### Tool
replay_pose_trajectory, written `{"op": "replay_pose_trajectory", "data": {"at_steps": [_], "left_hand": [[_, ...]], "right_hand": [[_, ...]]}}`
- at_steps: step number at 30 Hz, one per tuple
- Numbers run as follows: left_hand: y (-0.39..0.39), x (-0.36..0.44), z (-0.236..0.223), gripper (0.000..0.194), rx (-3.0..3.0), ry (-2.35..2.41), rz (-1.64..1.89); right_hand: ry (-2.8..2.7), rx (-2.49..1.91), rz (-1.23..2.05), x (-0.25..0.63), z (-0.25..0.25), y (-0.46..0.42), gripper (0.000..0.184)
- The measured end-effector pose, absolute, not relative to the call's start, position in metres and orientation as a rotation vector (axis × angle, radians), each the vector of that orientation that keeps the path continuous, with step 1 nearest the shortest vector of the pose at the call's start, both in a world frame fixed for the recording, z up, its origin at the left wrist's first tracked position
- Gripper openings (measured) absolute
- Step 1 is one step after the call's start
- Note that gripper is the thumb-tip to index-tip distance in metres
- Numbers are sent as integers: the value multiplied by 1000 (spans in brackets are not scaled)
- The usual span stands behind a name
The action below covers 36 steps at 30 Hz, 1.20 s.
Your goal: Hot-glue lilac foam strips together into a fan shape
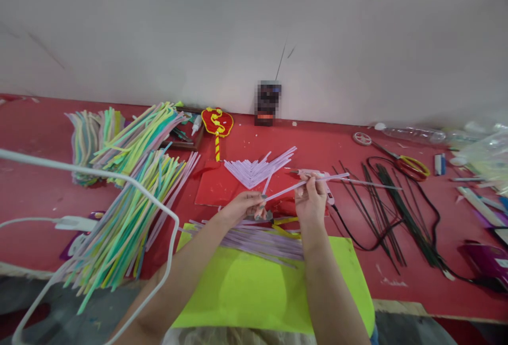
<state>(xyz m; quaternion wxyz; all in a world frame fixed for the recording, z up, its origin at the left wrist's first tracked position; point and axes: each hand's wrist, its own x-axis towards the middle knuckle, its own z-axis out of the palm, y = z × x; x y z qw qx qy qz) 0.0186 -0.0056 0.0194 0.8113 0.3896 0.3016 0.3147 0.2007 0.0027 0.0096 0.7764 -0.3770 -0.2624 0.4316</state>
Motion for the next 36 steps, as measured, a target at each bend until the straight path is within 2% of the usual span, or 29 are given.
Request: {"op": "replay_pose_trajectory", "data": {"at_steps": [17, 26, 36], "left_hand": [[-4, 18, 18, 40, 837, 664, 665], [-4, 19, 18, 42, 843, 667, 673], [3, 12, 17, 35, 775, 692, 893]], "right_hand": [[-481, -779, 861, 218, 18, 5, 27], [-383, -669, 858, 235, 17, 6, 21], [-250, -530, 996, 250, 18, 5, 25]]}}
